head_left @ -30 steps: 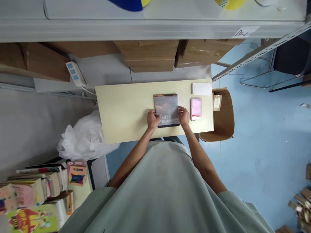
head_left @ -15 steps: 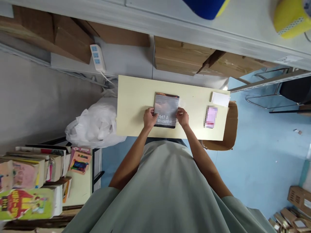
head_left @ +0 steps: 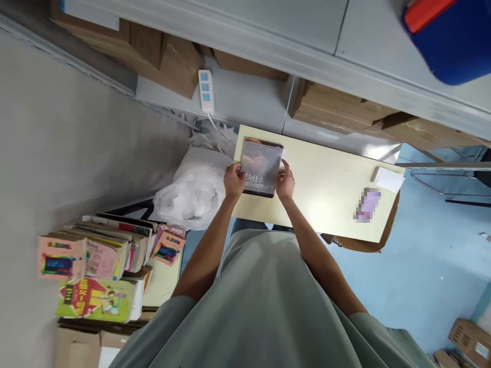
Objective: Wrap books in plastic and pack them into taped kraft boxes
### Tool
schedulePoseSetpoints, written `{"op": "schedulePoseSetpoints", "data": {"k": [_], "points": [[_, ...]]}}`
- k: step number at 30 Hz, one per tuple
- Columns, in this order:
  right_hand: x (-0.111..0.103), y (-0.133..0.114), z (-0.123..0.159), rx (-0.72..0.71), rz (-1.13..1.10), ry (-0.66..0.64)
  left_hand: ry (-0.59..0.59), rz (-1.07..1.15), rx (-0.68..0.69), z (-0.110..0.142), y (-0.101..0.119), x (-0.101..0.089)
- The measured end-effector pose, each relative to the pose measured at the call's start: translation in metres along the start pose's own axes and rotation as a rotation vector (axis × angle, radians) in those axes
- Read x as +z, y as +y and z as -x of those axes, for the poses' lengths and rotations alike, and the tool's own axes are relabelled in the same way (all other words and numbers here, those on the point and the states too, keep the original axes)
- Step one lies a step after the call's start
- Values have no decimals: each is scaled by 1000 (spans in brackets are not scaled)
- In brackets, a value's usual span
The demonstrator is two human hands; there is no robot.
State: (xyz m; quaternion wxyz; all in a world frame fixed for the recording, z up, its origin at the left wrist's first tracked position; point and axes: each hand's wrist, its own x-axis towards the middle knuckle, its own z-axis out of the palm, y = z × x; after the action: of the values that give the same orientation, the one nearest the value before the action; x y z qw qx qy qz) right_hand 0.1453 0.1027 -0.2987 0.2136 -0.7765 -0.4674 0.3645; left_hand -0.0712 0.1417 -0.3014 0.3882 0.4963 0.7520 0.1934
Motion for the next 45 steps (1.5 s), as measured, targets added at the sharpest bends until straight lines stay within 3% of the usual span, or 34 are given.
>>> {"op": "schedulePoseSetpoints", "data": {"k": [7,14,18,22,26,31,34,39,45], "points": [[18,-23,-12,7,32,-6,0,-46,6,-15,-5,-19],[15,-24,-17,51,-38,-14,-36,-104,99,-6,6,-16],[11,-23,-25,33,-76,-46,-56,-151,114,14,18,-16],[2,-22,-26,-33,-27,-91,-35,-165,135,61,20,-27],[-10,-26,-31,-62,53,-163,63,-129,136,125,6,-45],[-26,-36,-38,-95,152,-220,223,-41,4,209,-21,-69],[-35,-42,-31,-224,204,-177,334,15,-76,257,-31,-83],[-51,-58,11,-532,128,-146,491,96,-195,321,-39,-105],[-48,-93,99,-661,-28,-335,627,192,-236,367,-59,-127]]}}
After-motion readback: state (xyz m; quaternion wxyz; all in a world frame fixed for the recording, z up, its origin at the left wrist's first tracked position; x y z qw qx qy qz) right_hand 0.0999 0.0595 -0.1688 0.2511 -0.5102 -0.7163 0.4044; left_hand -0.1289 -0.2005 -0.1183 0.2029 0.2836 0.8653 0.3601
